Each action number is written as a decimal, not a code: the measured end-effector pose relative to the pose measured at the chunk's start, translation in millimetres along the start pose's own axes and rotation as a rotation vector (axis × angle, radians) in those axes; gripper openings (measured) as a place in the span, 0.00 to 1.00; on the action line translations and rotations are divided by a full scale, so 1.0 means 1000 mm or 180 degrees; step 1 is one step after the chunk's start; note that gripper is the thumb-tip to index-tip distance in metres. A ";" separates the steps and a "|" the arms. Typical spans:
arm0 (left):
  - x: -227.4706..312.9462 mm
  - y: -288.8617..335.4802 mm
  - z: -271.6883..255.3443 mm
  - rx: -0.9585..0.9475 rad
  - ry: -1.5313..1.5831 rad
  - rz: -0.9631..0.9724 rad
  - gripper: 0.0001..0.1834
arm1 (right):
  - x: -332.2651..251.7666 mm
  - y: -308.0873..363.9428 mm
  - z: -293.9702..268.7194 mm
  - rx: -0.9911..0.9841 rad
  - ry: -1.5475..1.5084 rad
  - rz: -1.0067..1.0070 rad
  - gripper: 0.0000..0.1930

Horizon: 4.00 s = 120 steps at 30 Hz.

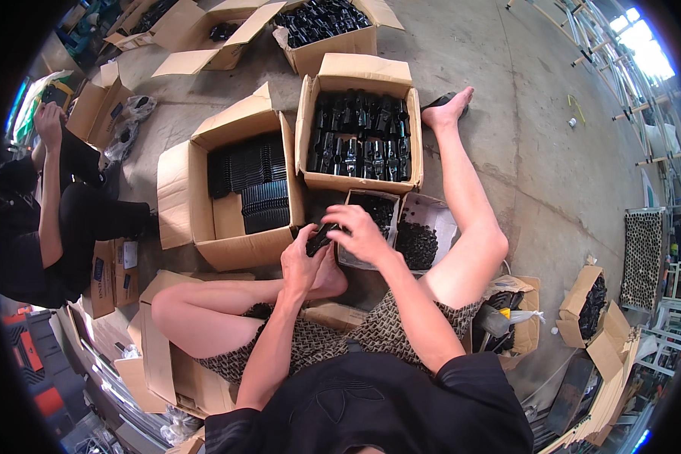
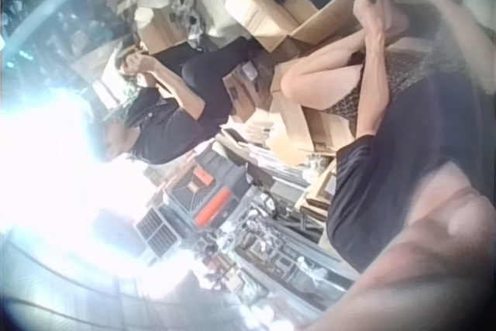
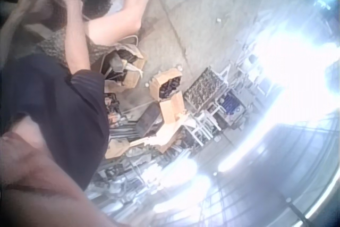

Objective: The person sits on the floor and sorts small black metal parts by moving them from a large box into a smaller cardboard box.

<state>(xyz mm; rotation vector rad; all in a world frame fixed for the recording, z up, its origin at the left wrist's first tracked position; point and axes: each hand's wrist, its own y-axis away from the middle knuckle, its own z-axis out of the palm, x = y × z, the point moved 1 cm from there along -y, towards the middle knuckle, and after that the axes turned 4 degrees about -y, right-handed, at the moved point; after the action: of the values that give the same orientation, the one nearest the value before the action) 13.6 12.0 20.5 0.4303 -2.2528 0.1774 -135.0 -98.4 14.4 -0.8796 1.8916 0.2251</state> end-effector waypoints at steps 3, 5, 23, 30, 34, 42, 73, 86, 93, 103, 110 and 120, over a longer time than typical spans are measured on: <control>0.011 -0.004 -0.009 -0.0126 0.0573 -0.0163 0.26 | 0.021 0.004 -0.010 -0.0399 -0.2185 0.1497 0.24; 0.011 -0.007 -0.009 -0.0191 0.0778 0.0004 0.24 | 0.034 0.011 -0.010 -0.0621 -0.3415 0.1597 0.24; 0.019 -0.006 -0.020 0.0029 0.0465 0.0495 0.20 | 0.027 0.010 0.002 -0.0279 -0.4043 0.1552 0.19; 0.015 -0.007 -0.018 0.0057 0.0486 0.0604 0.20 | 0.026 0.009 0.005 -0.0293 -0.3894 0.1486 0.20; 0.017 -0.007 -0.018 0.0000 0.0411 0.0572 0.20 | 0.023 0.010 0.008 -0.0217 -0.3859 0.1589 0.20; 0.018 -0.010 -0.014 -0.0272 0.0643 0.0391 0.21 | 0.027 0.010 0.011 -0.0004 -0.3462 0.1732 0.19; -0.015 -0.003 0.025 -0.0406 0.4505 -0.2114 0.12 | 0.112 0.043 -0.080 0.1105 0.0955 0.2587 0.11; -0.012 -0.002 0.031 0.0204 0.3912 -0.1674 0.19 | -0.014 0.003 0.018 0.0227 -0.1789 0.1796 0.09; -0.003 -0.005 0.028 0.0258 0.3668 -0.1553 0.18 | -0.026 0.003 0.016 0.0459 -0.1467 0.1616 0.08; -0.005 -0.003 0.030 0.0345 0.3541 -0.1385 0.18 | -0.022 0.006 0.028 0.0559 -0.0859 0.1264 0.08; -0.022 -0.001 0.037 0.0186 0.3508 -0.1759 0.19 | -0.014 0.013 0.032 0.0505 -0.0327 0.0691 0.08; -0.023 0.002 0.049 0.0146 0.3223 -0.1629 0.19 | -0.005 0.015 0.041 0.0298 -0.0260 0.1758 0.18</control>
<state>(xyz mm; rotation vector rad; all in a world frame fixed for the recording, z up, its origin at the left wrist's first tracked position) -7.7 6.0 -28.8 0.7237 -1.1103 0.1330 -114.7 -64.2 -4.2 -0.2641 2.0150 0.4922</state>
